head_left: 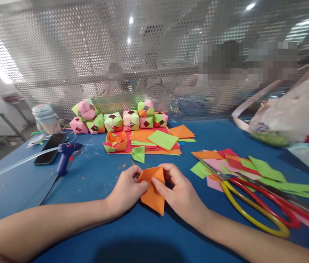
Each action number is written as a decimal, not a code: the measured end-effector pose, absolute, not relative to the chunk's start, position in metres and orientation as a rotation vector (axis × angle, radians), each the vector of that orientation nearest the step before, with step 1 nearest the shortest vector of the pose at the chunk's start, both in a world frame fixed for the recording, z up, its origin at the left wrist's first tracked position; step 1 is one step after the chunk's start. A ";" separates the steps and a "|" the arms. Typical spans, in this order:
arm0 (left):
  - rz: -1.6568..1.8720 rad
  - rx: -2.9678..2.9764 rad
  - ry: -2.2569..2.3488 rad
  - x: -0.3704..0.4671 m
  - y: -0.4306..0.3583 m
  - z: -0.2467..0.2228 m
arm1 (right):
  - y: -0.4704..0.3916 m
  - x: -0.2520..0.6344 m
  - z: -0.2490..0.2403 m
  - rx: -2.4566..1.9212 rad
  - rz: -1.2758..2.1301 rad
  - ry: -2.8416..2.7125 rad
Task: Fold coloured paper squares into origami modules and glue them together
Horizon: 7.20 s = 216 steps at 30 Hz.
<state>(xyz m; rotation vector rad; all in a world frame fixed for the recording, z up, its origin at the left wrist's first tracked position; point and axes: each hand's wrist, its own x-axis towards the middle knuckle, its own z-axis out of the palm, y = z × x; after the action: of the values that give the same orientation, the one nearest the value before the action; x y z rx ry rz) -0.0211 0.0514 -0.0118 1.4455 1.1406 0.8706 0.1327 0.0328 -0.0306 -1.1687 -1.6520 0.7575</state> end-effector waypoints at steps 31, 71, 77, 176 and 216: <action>0.685 1.685 1.046 -0.026 0.046 0.002 | 0.030 0.135 -0.024 -1.128 0.527 -1.764; 0.724 1.757 1.048 -0.026 0.044 0.001 | 0.028 0.138 -0.024 -1.186 0.840 -1.646; 0.754 1.901 1.112 -0.026 0.042 0.004 | 0.028 0.138 -0.025 -1.163 0.860 -1.609; 0.869 1.653 1.222 -0.022 0.044 -0.006 | 0.031 0.144 -0.015 -1.144 0.653 -1.785; 0.943 1.672 1.266 -0.021 0.047 -0.005 | 0.034 0.143 -0.017 -1.044 0.606 -1.765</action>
<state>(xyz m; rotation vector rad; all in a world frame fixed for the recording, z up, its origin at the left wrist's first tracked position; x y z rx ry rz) -0.0212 0.0472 -0.0052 1.6722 1.2662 0.9433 0.1434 0.0338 -0.0175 -1.0442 -1.7650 0.6056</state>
